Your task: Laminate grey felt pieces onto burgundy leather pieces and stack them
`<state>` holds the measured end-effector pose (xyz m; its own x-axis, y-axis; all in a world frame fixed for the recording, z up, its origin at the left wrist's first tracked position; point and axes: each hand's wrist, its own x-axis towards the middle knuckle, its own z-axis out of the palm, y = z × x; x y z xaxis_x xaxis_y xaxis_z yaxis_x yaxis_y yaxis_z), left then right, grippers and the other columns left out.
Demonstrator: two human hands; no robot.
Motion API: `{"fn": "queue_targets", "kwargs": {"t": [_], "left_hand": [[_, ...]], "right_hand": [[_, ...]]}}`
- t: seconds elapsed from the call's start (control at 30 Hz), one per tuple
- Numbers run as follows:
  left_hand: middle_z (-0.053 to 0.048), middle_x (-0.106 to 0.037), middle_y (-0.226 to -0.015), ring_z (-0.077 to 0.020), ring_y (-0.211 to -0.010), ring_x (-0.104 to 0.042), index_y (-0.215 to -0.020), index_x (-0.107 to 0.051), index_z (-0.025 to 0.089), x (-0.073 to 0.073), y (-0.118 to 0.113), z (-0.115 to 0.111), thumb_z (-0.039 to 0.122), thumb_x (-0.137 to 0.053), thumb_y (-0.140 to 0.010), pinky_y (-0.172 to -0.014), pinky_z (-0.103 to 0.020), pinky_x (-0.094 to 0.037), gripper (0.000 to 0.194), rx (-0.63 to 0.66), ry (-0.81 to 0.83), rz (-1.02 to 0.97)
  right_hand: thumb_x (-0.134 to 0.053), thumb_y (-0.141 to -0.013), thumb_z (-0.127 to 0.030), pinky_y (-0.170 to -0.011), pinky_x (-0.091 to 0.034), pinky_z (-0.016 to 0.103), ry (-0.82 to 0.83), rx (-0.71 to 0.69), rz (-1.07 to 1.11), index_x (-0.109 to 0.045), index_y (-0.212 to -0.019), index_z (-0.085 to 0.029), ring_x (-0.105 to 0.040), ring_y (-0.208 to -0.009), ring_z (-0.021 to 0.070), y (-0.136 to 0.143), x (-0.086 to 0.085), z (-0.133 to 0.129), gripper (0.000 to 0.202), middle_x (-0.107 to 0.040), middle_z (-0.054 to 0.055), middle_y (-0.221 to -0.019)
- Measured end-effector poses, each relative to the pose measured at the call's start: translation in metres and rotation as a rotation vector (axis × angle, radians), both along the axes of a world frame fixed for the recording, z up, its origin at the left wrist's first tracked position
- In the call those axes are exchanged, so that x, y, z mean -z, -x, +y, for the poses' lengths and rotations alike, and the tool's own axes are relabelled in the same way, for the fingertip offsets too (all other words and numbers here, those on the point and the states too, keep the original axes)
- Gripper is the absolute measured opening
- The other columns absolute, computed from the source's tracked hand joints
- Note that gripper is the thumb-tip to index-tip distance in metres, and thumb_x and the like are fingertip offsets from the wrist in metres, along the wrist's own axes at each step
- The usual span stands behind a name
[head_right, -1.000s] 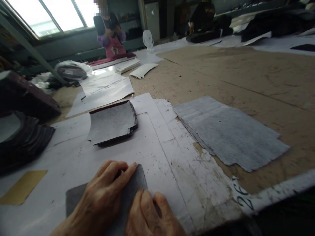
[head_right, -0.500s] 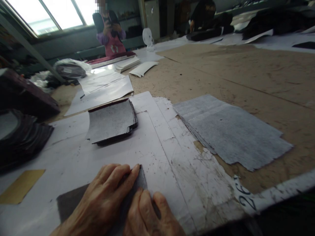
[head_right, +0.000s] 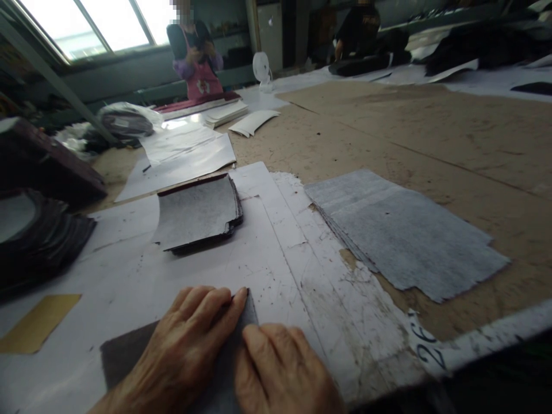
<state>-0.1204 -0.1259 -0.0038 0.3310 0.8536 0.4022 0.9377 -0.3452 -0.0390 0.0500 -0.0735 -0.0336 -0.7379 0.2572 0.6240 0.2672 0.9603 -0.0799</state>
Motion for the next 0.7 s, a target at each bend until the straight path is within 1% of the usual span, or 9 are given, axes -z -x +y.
{"fn": "queue_targets", "kwargs": {"t": [0.07,0.1,0.13,0.23,0.3,0.4,0.5,0.6,0.7], "left_hand": [[-0.011,-0.055,-0.086,-0.0202,-0.076,-0.046,-0.109,-0.054,0.001,0.002,0.000,0.000,0.008,-0.028,-0.090,-0.064,-0.035,-0.043,0.033,-0.004,-0.026,-0.023],[-0.011,-0.055,-0.085,-0.0202,-0.076,-0.046,-0.108,-0.054,0.002,0.003,0.000,0.000,0.008,-0.028,-0.090,-0.064,-0.036,-0.042,0.033,-0.008,-0.039,-0.037],[-0.011,-0.055,-0.085,-0.0202,-0.076,-0.046,-0.108,-0.055,0.002,0.004,0.000,0.000,0.007,-0.028,-0.089,-0.064,-0.036,-0.042,0.033,-0.012,-0.052,-0.052],[-0.011,-0.056,-0.083,-0.0195,-0.075,-0.046,-0.106,-0.056,0.002,0.007,0.001,0.000,0.007,-0.031,-0.089,-0.065,-0.036,-0.041,0.031,-0.020,-0.070,-0.093],[-0.010,-0.056,-0.081,-0.0188,-0.073,-0.046,-0.105,-0.057,0.002,0.008,0.001,0.000,0.006,-0.032,-0.088,-0.064,-0.035,-0.040,0.030,-0.027,-0.091,-0.117],[-0.009,-0.057,-0.079,-0.0183,-0.072,-0.046,-0.102,-0.058,0.003,0.007,0.000,0.001,0.005,-0.034,-0.088,-0.063,-0.033,-0.040,0.028,-0.032,-0.123,-0.137],[-0.009,-0.058,-0.078,-0.0180,-0.072,-0.047,-0.100,-0.058,0.004,0.008,-0.001,0.001,0.004,-0.036,-0.087,-0.063,-0.033,-0.039,0.026,-0.041,-0.144,-0.148],[-0.009,-0.059,-0.078,-0.0176,-0.071,-0.048,-0.105,-0.055,0.003,0.009,-0.001,0.001,0.003,-0.037,-0.086,-0.065,-0.034,-0.039,0.027,-0.067,-0.161,-0.146],[-0.009,-0.061,-0.084,-0.0181,-0.074,-0.051,-0.114,-0.052,0.004,0.007,0.001,-0.002,0.002,-0.042,-0.084,-0.068,-0.036,-0.039,0.032,-0.138,-0.167,-0.128]], "right_hand": [[-0.039,-0.081,-0.005,-0.075,-0.051,0.025,0.185,-0.011,0.087,-0.062,-0.099,-0.012,-0.059,-0.087,0.0149,-0.004,-0.004,0.011,0.029,-0.063,0.009,-0.094],[-0.039,-0.080,-0.004,-0.076,-0.051,0.024,0.238,-0.006,0.120,-0.062,-0.099,-0.012,-0.058,-0.087,0.0146,-0.004,-0.007,0.016,0.030,-0.062,0.010,-0.094],[-0.039,-0.079,-0.004,-0.075,-0.051,0.025,0.255,-0.002,0.134,-0.062,-0.098,-0.011,-0.057,-0.087,0.0150,-0.004,-0.010,0.021,0.030,-0.061,0.010,-0.093],[-0.039,-0.078,-0.002,-0.070,-0.052,0.029,0.221,-0.029,0.084,-0.063,-0.096,-0.009,-0.056,-0.083,0.0174,0.003,-0.019,0.032,0.030,-0.060,0.011,-0.089],[-0.039,-0.079,-0.003,-0.067,-0.052,0.030,0.223,-0.041,0.058,-0.062,-0.096,-0.008,-0.055,-0.078,0.0174,0.008,-0.022,0.036,0.030,-0.060,0.011,-0.084],[-0.038,-0.079,-0.004,-0.065,-0.052,0.031,0.204,-0.031,0.027,-0.060,-0.102,-0.007,-0.053,-0.077,0.0179,0.014,-0.023,0.037,0.033,-0.059,0.011,-0.082],[-0.035,-0.079,-0.003,-0.065,-0.051,0.033,0.123,-0.037,-0.014,-0.060,-0.104,-0.006,-0.051,-0.077,0.0188,0.016,-0.022,0.035,0.036,-0.058,0.011,-0.082],[-0.030,-0.080,-0.003,-0.065,-0.050,0.037,0.043,-0.029,-0.069,-0.062,-0.100,-0.005,-0.050,-0.080,0.0214,0.016,-0.020,0.032,0.038,-0.058,0.013,-0.084],[-0.028,-0.080,-0.003,-0.066,-0.049,0.039,0.021,0.014,-0.105,-0.060,-0.104,-0.006,-0.050,-0.084,0.0232,0.014,-0.016,0.030,0.040,-0.058,0.013,-0.090]]}}
